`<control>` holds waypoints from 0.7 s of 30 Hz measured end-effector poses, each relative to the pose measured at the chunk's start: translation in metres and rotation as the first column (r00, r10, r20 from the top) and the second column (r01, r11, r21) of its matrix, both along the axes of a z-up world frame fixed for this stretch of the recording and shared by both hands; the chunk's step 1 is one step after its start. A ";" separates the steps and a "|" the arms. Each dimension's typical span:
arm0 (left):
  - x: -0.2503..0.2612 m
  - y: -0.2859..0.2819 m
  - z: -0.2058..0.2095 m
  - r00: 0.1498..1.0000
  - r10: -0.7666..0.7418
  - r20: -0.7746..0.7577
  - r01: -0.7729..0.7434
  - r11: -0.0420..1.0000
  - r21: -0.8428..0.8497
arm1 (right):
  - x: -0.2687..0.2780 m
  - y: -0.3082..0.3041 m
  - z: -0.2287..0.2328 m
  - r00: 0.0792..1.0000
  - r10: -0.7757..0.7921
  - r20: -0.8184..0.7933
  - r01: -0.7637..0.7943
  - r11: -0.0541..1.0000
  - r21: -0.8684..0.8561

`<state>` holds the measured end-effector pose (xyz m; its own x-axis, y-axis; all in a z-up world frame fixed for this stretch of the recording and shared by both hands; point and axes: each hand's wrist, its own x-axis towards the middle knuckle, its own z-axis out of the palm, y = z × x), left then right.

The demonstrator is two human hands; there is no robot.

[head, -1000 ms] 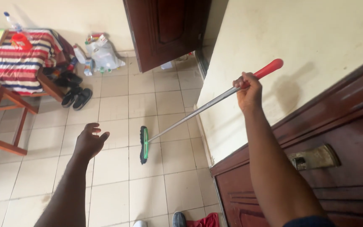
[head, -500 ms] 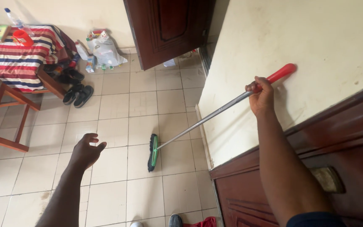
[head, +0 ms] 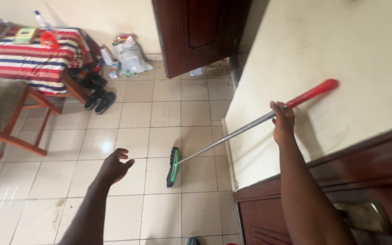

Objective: Folded clothes and put them in the closet, swept the tiled floor with a broom, and moved a spray bottle to a desk.

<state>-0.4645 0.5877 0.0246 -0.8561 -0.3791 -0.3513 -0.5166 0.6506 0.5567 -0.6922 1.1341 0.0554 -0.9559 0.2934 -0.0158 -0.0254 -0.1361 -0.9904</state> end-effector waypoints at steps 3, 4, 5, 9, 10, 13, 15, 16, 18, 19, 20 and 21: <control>0.017 -0.014 -0.021 1.000 0.018 -0.009 -0.018 1.000 -0.023 | -0.007 0.006 -0.052 0.977 0.004 0.212 -0.010 1.000 0.027; 0.023 -0.019 -0.029 0.999 0.044 -0.015 -0.045 0.999 -0.030 | -0.004 0.002 -0.064 0.978 0.032 0.207 -0.036 0.999 0.020; 0.029 -0.024 -0.037 0.998 0.054 -0.042 -0.054 0.999 -0.002 | -0.002 -0.003 -0.075 0.958 -0.042 0.285 0.046 0.999 -0.008; 0.058 -0.051 -0.038 0.990 0.125 -0.070 -0.123 0.992 0.033 | 0.036 -0.073 -0.065 0.881 -0.170 0.442 0.194 0.981 -0.010; 0.068 -0.059 -0.037 0.986 0.148 -0.082 -0.146 0.989 0.030 | 0.042 -0.093 -0.070 0.890 -0.147 0.433 0.170 0.985 -0.016; 0.097 -0.083 -0.038 0.969 0.227 -0.099 -0.222 0.973 0.057 | 0.056 -0.149 -0.090 0.795 -0.240 0.558 0.356 0.928 -0.108; 0.128 -0.099 -0.039 0.931 0.337 -0.141 -0.317 0.937 0.146 | 0.071 -0.188 -0.109 0.790 -0.104 0.605 0.312 0.917 -0.250; 0.145 -0.105 -0.027 0.920 0.361 -0.150 -0.340 0.929 0.148 | 0.083 -0.214 -0.111 0.798 -0.082 0.597 0.286 0.924 -0.254; 0.179 -0.117 -0.003 0.826 0.560 -0.066 -0.511 0.793 0.332 | 0.108 -0.268 -0.114 0.837 0.093 0.539 0.243 0.820 -0.518; 0.197 -0.129 -0.005 0.811 0.579 -0.080 -0.525 0.782 0.336 | 0.124 -0.296 -0.116 0.842 0.116 0.527 0.216 0.824 -0.525; 0.217 -0.141 -0.005 0.735 0.674 -0.069 -0.571 0.672 0.472 | 0.142 -0.323 -0.118 0.845 0.186 0.501 0.183 0.779 -0.599; 0.237 -0.152 -0.006 0.653 0.756 -0.043 -0.589 0.543 0.598 | 0.161 -0.350 -0.120 0.845 0.255 0.470 0.152 0.728 -0.668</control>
<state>-0.2278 0.4354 0.0184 -0.5027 -0.7251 -0.4707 -0.4559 -0.2403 0.8570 -0.5313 0.7843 -0.0651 -0.7549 -0.0404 -0.6546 0.4659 -0.7356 -0.4918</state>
